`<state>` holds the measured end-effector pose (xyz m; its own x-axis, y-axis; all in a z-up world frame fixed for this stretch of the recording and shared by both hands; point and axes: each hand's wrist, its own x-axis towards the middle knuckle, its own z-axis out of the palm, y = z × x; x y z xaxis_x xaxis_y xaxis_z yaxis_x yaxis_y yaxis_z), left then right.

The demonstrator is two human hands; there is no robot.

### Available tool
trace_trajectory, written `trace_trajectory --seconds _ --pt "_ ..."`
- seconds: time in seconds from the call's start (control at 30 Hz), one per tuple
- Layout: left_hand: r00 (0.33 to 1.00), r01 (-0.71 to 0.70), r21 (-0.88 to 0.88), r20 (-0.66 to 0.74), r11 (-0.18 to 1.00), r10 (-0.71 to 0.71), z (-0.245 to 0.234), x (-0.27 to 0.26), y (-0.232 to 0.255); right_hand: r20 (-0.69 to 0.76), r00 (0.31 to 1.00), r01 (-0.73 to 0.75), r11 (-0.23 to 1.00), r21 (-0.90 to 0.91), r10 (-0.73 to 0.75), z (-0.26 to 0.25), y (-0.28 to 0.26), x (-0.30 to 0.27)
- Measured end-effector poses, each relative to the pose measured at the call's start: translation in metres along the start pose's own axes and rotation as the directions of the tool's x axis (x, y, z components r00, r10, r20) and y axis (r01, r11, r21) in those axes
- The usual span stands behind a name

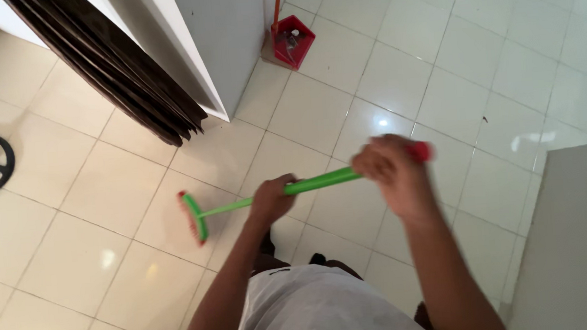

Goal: The person sweeps a tiled floor using a broom, moving around furniture and a rug.

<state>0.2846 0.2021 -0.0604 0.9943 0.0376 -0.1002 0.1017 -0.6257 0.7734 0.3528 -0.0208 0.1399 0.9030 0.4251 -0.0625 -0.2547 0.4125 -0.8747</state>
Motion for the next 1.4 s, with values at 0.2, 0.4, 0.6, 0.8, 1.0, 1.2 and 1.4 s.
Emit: trace_trajectory --seconds 0.2,0.4,0.6,0.8,1.0,1.2,1.4 --pt "0.948 0.319 0.162 -0.058 0.934 -0.314 0.012 -0.002 -0.138 -0.110 0.975 -0.189 0.981 0.033 0.191 0.022 0.117 0.040" --pt "0.996 -0.061 -0.275 -0.082 0.960 0.040 0.067 0.059 -0.110 -0.315 0.946 -0.149 0.965 -0.216 0.076 0.021 0.052 0.048" --pt "0.925 -0.366 -0.460 -0.088 0.809 0.368 0.058 0.108 -0.002 -0.355 0.930 -0.135 0.812 -0.568 -0.094 0.075 -0.035 0.034" --pt "0.945 -0.160 -0.635 0.124 0.756 0.304 0.009 0.109 0.054 -0.377 0.917 -0.225 0.608 -0.761 -0.132 0.117 -0.049 0.022" --pt "0.923 -0.145 -0.384 0.280 0.912 0.265 -0.049 0.095 0.080 -0.278 0.937 -0.081 0.642 -0.763 -0.212 0.104 -0.061 0.013" --pt "0.950 -0.136 -0.104 0.268 0.985 0.160 -0.081 0.099 -0.003 -0.196 0.958 0.161 0.958 -0.238 -0.210 0.086 -0.012 0.049" --pt "0.953 -0.080 0.198 0.303 0.977 0.016 -0.098 0.114 -0.180 -0.439 0.891 -0.121 0.992 0.022 0.118 0.094 0.120 0.106"
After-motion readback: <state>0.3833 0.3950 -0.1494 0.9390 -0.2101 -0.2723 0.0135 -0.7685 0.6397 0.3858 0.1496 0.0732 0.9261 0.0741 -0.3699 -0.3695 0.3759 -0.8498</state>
